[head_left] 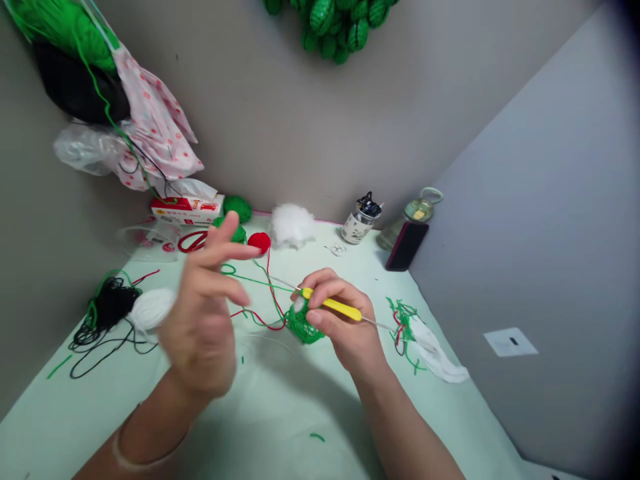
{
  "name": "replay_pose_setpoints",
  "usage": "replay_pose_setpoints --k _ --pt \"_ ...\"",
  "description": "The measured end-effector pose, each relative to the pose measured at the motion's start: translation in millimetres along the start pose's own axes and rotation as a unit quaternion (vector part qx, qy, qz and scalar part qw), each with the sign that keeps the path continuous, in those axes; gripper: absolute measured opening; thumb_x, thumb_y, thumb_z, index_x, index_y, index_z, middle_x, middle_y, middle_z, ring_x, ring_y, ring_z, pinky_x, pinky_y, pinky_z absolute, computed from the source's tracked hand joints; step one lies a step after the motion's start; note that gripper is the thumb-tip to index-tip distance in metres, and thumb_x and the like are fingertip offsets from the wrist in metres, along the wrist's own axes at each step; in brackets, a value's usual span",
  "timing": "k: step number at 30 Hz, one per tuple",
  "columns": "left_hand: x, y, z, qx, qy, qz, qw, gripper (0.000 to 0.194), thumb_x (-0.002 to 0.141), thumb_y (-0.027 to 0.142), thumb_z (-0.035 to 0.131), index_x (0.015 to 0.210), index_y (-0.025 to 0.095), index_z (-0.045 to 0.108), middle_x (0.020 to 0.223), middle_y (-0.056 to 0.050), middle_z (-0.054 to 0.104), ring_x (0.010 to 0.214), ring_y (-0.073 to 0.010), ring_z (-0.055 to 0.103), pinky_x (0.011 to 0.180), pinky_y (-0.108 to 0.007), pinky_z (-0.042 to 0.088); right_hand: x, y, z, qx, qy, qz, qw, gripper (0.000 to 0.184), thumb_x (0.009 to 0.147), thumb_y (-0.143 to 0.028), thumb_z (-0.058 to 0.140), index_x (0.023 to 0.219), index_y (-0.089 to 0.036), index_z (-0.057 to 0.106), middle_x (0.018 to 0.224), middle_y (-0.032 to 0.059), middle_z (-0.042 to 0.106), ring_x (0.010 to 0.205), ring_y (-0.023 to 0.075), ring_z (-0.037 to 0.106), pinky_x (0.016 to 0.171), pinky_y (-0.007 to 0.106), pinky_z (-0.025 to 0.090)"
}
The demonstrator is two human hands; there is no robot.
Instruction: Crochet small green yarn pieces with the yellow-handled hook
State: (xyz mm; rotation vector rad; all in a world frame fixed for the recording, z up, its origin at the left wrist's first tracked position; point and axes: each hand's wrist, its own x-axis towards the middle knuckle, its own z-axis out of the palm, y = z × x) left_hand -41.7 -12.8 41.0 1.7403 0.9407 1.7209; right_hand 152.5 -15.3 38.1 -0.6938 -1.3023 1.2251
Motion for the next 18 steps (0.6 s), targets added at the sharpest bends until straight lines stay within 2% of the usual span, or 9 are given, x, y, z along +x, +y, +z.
replay_pose_setpoints --k 1,2,3,6,8,12,14,16,18 --pt "0 -9 6.2 0.047 0.006 0.110 0.993 0.047 0.107 0.047 0.035 0.076 0.023 0.061 0.128 -0.003 0.070 0.153 -0.0350 0.039 0.116 -0.075 0.026 0 -1 1 -0.016 0.016 -0.014 1.000 0.010 0.085 -0.024 0.084 0.090 -0.028 0.077 0.102 0.0013 0.067 0.096 0.0177 0.066 0.083 0.033 0.050" --pt "0 -17 11.9 0.093 0.001 0.183 0.979 0.038 0.105 0.039 0.044 0.076 0.023 0.062 0.131 -0.004 0.070 0.152 -0.0361 0.040 0.122 -0.074 0.019 0 -2 3 -0.034 0.037 -0.027 0.998 0.010 0.086 -0.023 0.083 0.090 -0.029 0.077 0.102 0.0011 0.067 0.097 0.0176 0.066 0.085 0.033 0.050" --pt "1 -22 17.1 0.125 -0.018 0.214 0.969 0.033 0.104 0.030 0.045 0.077 0.022 0.062 0.137 -0.007 0.068 0.152 -0.0365 0.042 0.124 -0.071 0.016 0 -2 4 -0.054 0.060 -0.039 0.996 0.010 0.086 -0.022 0.082 0.090 -0.029 0.077 0.103 0.0010 0.067 0.098 0.0173 0.065 0.085 0.032 0.050" --pt "1 -28 29.4 0.228 -0.055 0.191 0.953 0.017 0.098 0.017 0.052 0.090 0.020 0.066 0.145 -0.014 0.062 0.156 -0.0392 0.034 0.125 -0.068 0.017 0 -2 8 -0.115 0.125 -0.061 0.984 0.009 0.088 -0.020 0.079 0.089 -0.028 0.076 0.103 0.0012 0.066 0.099 0.0171 0.063 0.087 0.032 0.050" --pt "0 -26 36.0 0.286 -0.067 0.173 0.940 0.015 0.095 0.015 0.056 0.105 0.017 0.068 0.144 -0.019 0.061 0.157 -0.0424 0.030 0.125 -0.068 0.019 0 -1 11 -0.140 0.149 -0.068 0.976 0.009 0.089 -0.019 0.077 0.089 -0.028 0.076 0.102 0.0015 0.065 0.099 0.0176 0.063 0.088 0.033 0.051" --pt "-5 -16 45.4 0.313 -0.094 0.144 0.934 0.043 0.091 0.017 0.061 0.133 0.009 0.059 0.143 -0.025 0.058 0.151 -0.0460 0.036 0.121 -0.069 0.026 -1 2 14 -0.173 0.174 -0.081 0.966 0.010 0.091 -0.018 0.074 0.091 -0.028 0.075 0.102 0.0018 0.065 0.101 0.0182 0.063 0.087 0.033 0.053" --pt "-7 -12 47.6 0.279 -0.102 0.106 0.949 0.051 0.092 0.019 0.061 0.143 0.011 0.053 0.139 -0.023 0.059 0.141 -0.0416 0.048 0.114 -0.064 0.039 -2 3 15 -0.192 0.180 -0.091 0.960 0.009 0.091 -0.020 0.073 0.092 -0.028 0.075 0.104 0.0020 0.065 0.101 0.0181 0.063 0.085 0.032 0.053" --pt "-10 -8 48.8 0.211 -0.096 0.055 0.971 0.052 0.094 0.018 0.062 0.145 0.016 0.053 0.132 -0.018 0.061 0.124 -0.0323 0.059 0.102 -0.051 0.052 -4 4 16 -0.207 0.180 -0.105 0.956 0.008 0.094 -0.021 0.071 0.094 -0.028 0.074 0.107 0.0025 0.065 0.102 0.0181 0.063 0.084 0.032 0.053" --pt "-12 -8 49.8 0.127 -0.072 0.007 0.989 0.050 0.094 0.015 0.066 0.142 0.022 0.057 0.123 -0.011 0.062 0.107 -0.0225 0.063 0.090 -0.037 0.057 -7 5 18 -0.217 0.173 -0.115 0.954 0.009 0.097 -0.023 0.068 0.097 -0.029 0.074 0.109 0.0030 0.064 0.104 0.0183 0.064 0.086 0.032 0.054"
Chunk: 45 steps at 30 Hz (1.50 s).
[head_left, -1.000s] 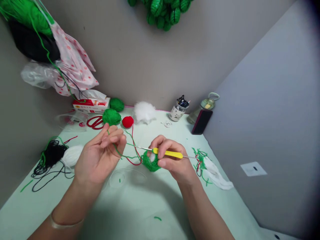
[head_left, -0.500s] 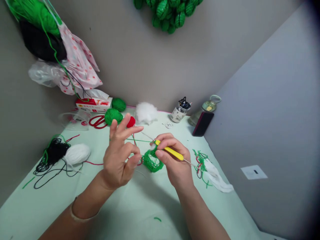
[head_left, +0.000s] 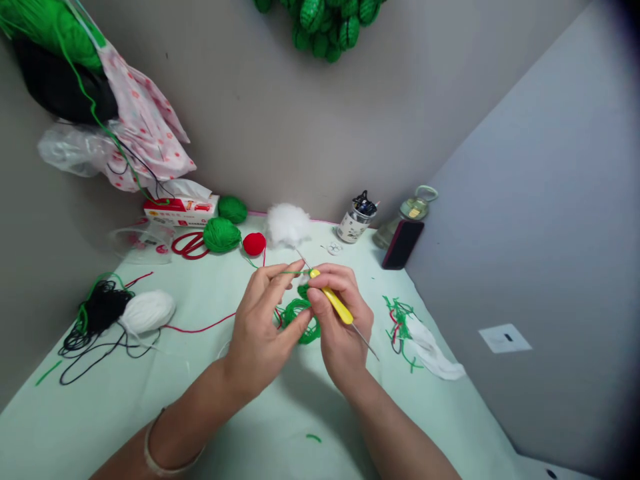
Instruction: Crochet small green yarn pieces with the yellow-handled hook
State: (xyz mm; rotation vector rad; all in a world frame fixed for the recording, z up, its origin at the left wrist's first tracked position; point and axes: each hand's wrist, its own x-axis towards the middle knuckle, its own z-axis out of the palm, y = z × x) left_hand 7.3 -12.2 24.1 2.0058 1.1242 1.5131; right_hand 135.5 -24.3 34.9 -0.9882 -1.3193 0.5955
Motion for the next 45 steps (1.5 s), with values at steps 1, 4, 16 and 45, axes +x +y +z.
replay_pose_setpoints --k 1,4,16,45 --pt "-1 0 1.0 -0.042 0.016 -0.018 0.999 0.049 0.092 0.013 0.068 0.139 0.025 0.060 0.119 -0.008 0.062 0.100 -0.0187 0.063 0.085 -0.032 0.057 -2 0 1 -0.002 -0.004 -0.003 1.000 0.010 0.098 -0.023 0.066 0.098 -0.029 0.074 0.110 0.0032 0.064 0.105 0.0183 0.063 0.087 0.033 0.054" --pt "-6 -2 4.8 -0.124 0.055 -0.047 0.990 0.047 0.089 0.005 0.071 0.129 0.029 0.066 0.115 -0.002 0.061 0.095 -0.0137 0.061 0.085 -0.025 0.056 -6 -1 5 0.000 -0.008 -0.002 1.000 0.012 0.100 -0.024 0.063 0.103 -0.030 0.073 0.112 0.0031 0.064 0.110 0.0181 0.063 0.091 0.033 0.054" --pt "-5 -7 1.8 0.077 0.084 0.125 0.986 0.060 0.091 0.006 0.068 0.146 0.027 0.058 0.117 -0.009 0.065 0.105 -0.0228 0.064 0.087 -0.035 0.060 -19 -2 19 0.019 0.019 0.035 0.999 0.013 0.102 -0.027 0.059 0.104 -0.031 0.071 0.115 0.0032 0.065 0.110 0.0176 0.064 0.092 0.032 0.055" --pt "7 10 -12.4 -0.383 -0.030 -0.240 0.892 0.064 0.083 0.012 0.076 0.143 0.031 0.064 0.102 0.000 0.063 0.093 -0.0141 0.067 0.080 -0.024 0.061 15 -1 -20 0.169 -0.053 0.064 0.982 0.019 0.089 -0.044 0.077 0.093 -0.027 0.071 0.087 -0.0010 0.063 0.071 0.0137 0.055 0.066 0.029 0.047"
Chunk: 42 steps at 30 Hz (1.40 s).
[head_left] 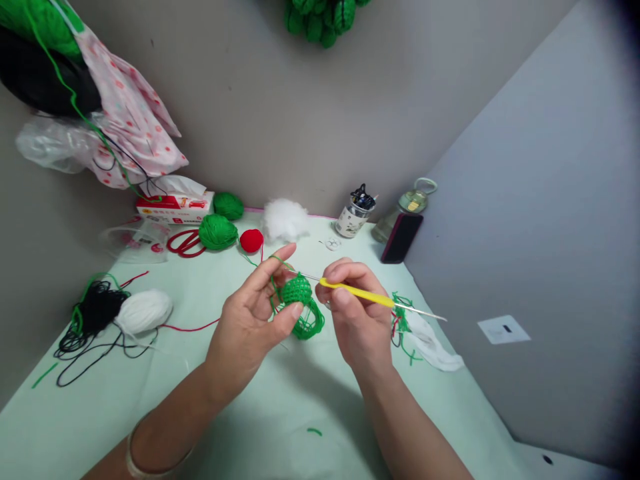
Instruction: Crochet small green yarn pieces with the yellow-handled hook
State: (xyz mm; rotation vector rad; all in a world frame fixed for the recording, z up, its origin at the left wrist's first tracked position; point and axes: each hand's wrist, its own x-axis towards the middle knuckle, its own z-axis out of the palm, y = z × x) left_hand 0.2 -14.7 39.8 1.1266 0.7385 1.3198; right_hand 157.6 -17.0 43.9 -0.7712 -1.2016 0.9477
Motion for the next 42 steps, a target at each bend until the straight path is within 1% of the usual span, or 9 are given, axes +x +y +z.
replay_pose_setpoints --k 4,7,10,13,16,21,27,32,42 --pt "0 -3 -1.3 -0.004 -0.029 0.004 1.000 0.062 0.085 0.012 0.076 0.140 0.037 0.067 0.102 0.001 0.064 0.094 -0.0135 0.065 0.082 -0.023 0.059 1 -1 -1 0.008 0.020 0.019 1.000 0.017 0.087 -0.038 0.081 0.091 -0.027 0.070 0.082 -0.0032 0.060 0.068 0.0119 0.051 0.063 0.027 0.045" --pt "0 -5 -2.7 -0.018 -0.051 0.001 0.999 0.058 0.087 0.015 0.076 0.138 0.041 0.068 0.102 0.001 0.063 0.096 -0.0137 0.064 0.085 -0.023 0.058 2 -3 -2 -0.023 0.004 0.019 1.000 0.008 0.094 -0.031 0.074 0.101 -0.028 0.076 0.084 -0.0014 0.065 0.071 0.0123 0.060 0.066 0.028 0.051" --pt "0 -8 -3.9 -0.029 -0.058 -0.010 0.998 0.051 0.090 0.020 0.076 0.136 0.040 0.070 0.105 -0.001 0.063 0.099 -0.0159 0.063 0.086 -0.025 0.057 2 -7 -1 -0.076 -0.011 -0.033 0.996 0.014 0.098 -0.026 0.067 0.104 -0.028 0.080 0.090 0.0017 0.071 0.076 0.0148 0.067 0.071 0.031 0.058" --pt "-1 -9 -3.6 -0.034 -0.055 -0.027 0.998 0.046 0.092 0.026 0.074 0.136 0.037 0.071 0.107 -0.003 0.061 0.100 -0.0182 0.061 0.085 -0.028 0.057 2 -9 0 -0.096 0.028 -0.071 0.993 0.015 0.098 -0.026 0.067 0.102 -0.031 0.080 0.090 0.0014 0.074 0.074 0.0155 0.069 0.071 0.033 0.060" --pt "0 -8 -2.5 -0.046 -0.059 -0.037 0.997 0.050 0.090 0.029 0.075 0.139 0.033 0.069 0.107 -0.004 0.061 0.102 -0.0211 0.063 0.086 -0.033 0.058 2 -7 -3 -0.076 0.032 -0.046 0.996 0.012 0.097 -0.032 0.069 0.101 -0.030 0.080 0.090 0.0017 0.074 0.075 0.0162 0.070 0.070 0.033 0.062" --pt "4 -6 -6.3 -0.064 -0.099 -0.038 0.992 0.066 0.087 0.028 0.076 0.150 0.034 0.059 0.109 -0.006 0.064 0.107 -0.0244 0.066 0.091 -0.037 0.059 6 -4 -10 -0.023 -0.033 0.013 0.999 0.014 0.095 -0.040 0.072 0.099 -0.027 0.078 0.090 0.0020 0.072 0.077 0.0161 0.068 0.069 0.032 0.061" --pt "10 -1 -15.7 -0.060 -0.146 -0.037 0.987 0.074 0.086 0.022 0.078 0.153 0.040 0.054 0.109 -0.005 0.064 0.097 -0.0202 0.066 0.081 -0.032 0.060 7 -3 -9 -0.045 -0.060 -0.043 0.996 0.011 0.096 -0.033 0.072 0.102 -0.032 0.080 0.098 0.0026 0.074 0.091 0.0185 0.069 0.075 0.034 0.060" --pt "11 -1 -18.9 0.010 -0.139 -0.014 0.990 0.074 0.088 0.018 0.077 0.152 0.046 0.053 0.108 -0.002 0.064 0.101 -0.0187 0.065 0.084 -0.029 0.059 4 -3 -7 -0.085 -0.045 -0.073 0.993 0.012 0.096 -0.030 0.072 0.101 -0.034 0.082 0.096 0.0034 0.079 0.095 0.0225 0.071 0.080 0.041 0.061" --pt "7 5 -21.4 0.097 -0.109 0.004 0.989 0.068 0.088 0.018 0.078 0.148 0.043 0.057 0.105 0.001 0.064 0.103 -0.0172 0.061 0.091 -0.029 0.052 7 1 -4 0.080 -0.025 0.034 0.996 0.013 0.095 -0.038 0.073 0.095 -0.026 0.079 0.093 0.0022 0.080 0.072 0.0142 0.069 0.070 0.029 0.060"
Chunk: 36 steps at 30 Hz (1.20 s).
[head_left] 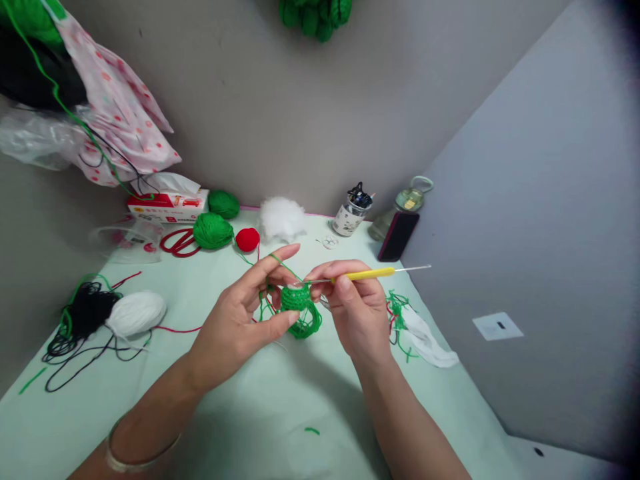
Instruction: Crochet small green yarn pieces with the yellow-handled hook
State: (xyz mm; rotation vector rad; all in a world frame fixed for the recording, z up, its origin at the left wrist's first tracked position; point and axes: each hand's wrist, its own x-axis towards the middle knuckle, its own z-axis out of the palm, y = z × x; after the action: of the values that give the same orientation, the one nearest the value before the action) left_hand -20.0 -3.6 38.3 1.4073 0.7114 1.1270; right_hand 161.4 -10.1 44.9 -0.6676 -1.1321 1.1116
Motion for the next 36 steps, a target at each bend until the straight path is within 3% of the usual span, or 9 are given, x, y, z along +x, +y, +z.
replay_pose_setpoints --k 12,18,23,29,34,36 --pt "-1 3 -4.2 0.018 -0.056 -0.025 0.998 0.066 0.090 0.018 0.075 0.148 0.045 0.057 0.105 0.002 0.067 0.104 -0.0173 0.061 0.096 -0.032 0.049 3 -8 -11 0.017 -0.069 0.009 0.997 0.016 0.102 -0.034 0.065 0.097 -0.023 0.075 0.091 0.0010 0.079 0.074 0.0112 0.072 0.071 0.024 0.061" --pt "1 8 -5.8 0.071 -0.051 -0.015 0.996 0.064 0.090 0.017 0.074 0.146 0.044 0.059 0.104 0.003 0.068 0.103 -0.0170 0.061 0.095 -0.031 0.049 -1 -14 -16 -0.083 -0.083 -0.034 0.993 0.016 0.105 -0.029 0.059 0.103 -0.023 0.073 0.096 0.0024 0.077 0.080 0.0127 0.072 0.075 0.028 0.061" --pt "1 12 -6.0 0.134 -0.041 0.010 0.990 0.061 0.088 0.014 0.073 0.142 0.041 0.063 0.101 0.003 0.068 0.090 -0.0146 0.059 0.091 -0.030 0.048 -5 -22 -15 -0.232 -0.120 -0.097 0.960 0.017 0.105 -0.020 0.054 0.107 -0.023 0.071 0.098 0.0039 0.074 0.082 0.0152 0.072 0.076 0.032 0.059" --pt "-2 9 -1.3 0.125 0.010 0.009 0.992 0.061 0.088 0.017 0.074 0.144 0.040 0.061 0.102 0.003 0.070 0.089 -0.0153 0.059 0.088 -0.031 0.049 -7 -19 -10 -0.324 -0.148 -0.256 0.898 0.020 0.101 -0.011 0.056 0.113 -0.021 0.068 0.099 0.0076 0.075 0.094 0.0205 0.072 0.080 0.036 0.059" --pt "-5 9 3.1 0.134 -0.007 0.059 0.989 0.059 0.090 0.017 0.074 0.143 0.041 0.063 0.104 0.003 0.074 0.094 -0.0163 0.064 0.090 -0.032 0.050 -5 -29 -15 -0.262 -0.149 -0.169 0.938 0.018 0.103 -0.014 0.054 0.105 -0.021 0.070 0.094 0.0061 0.074 0.086 0.0175 0.071 0.075 0.033 0.060" --pt "-4 9 4.7 0.144 -0.007 0.063 0.988 0.058 0.089 0.015 0.073 0.141 0.038 0.065 0.103 0.002 0.074 0.093 -0.0164 0.064 0.090 -0.032 0.051 -4 -31 -16 -0.266 -0.156 -0.162 0.937 0.018 0.104 -0.015 0.053 0.105 -0.021 0.069 0.092 0.0056 0.074 0.085 0.0171 0.071 0.073 0.032 0.060"
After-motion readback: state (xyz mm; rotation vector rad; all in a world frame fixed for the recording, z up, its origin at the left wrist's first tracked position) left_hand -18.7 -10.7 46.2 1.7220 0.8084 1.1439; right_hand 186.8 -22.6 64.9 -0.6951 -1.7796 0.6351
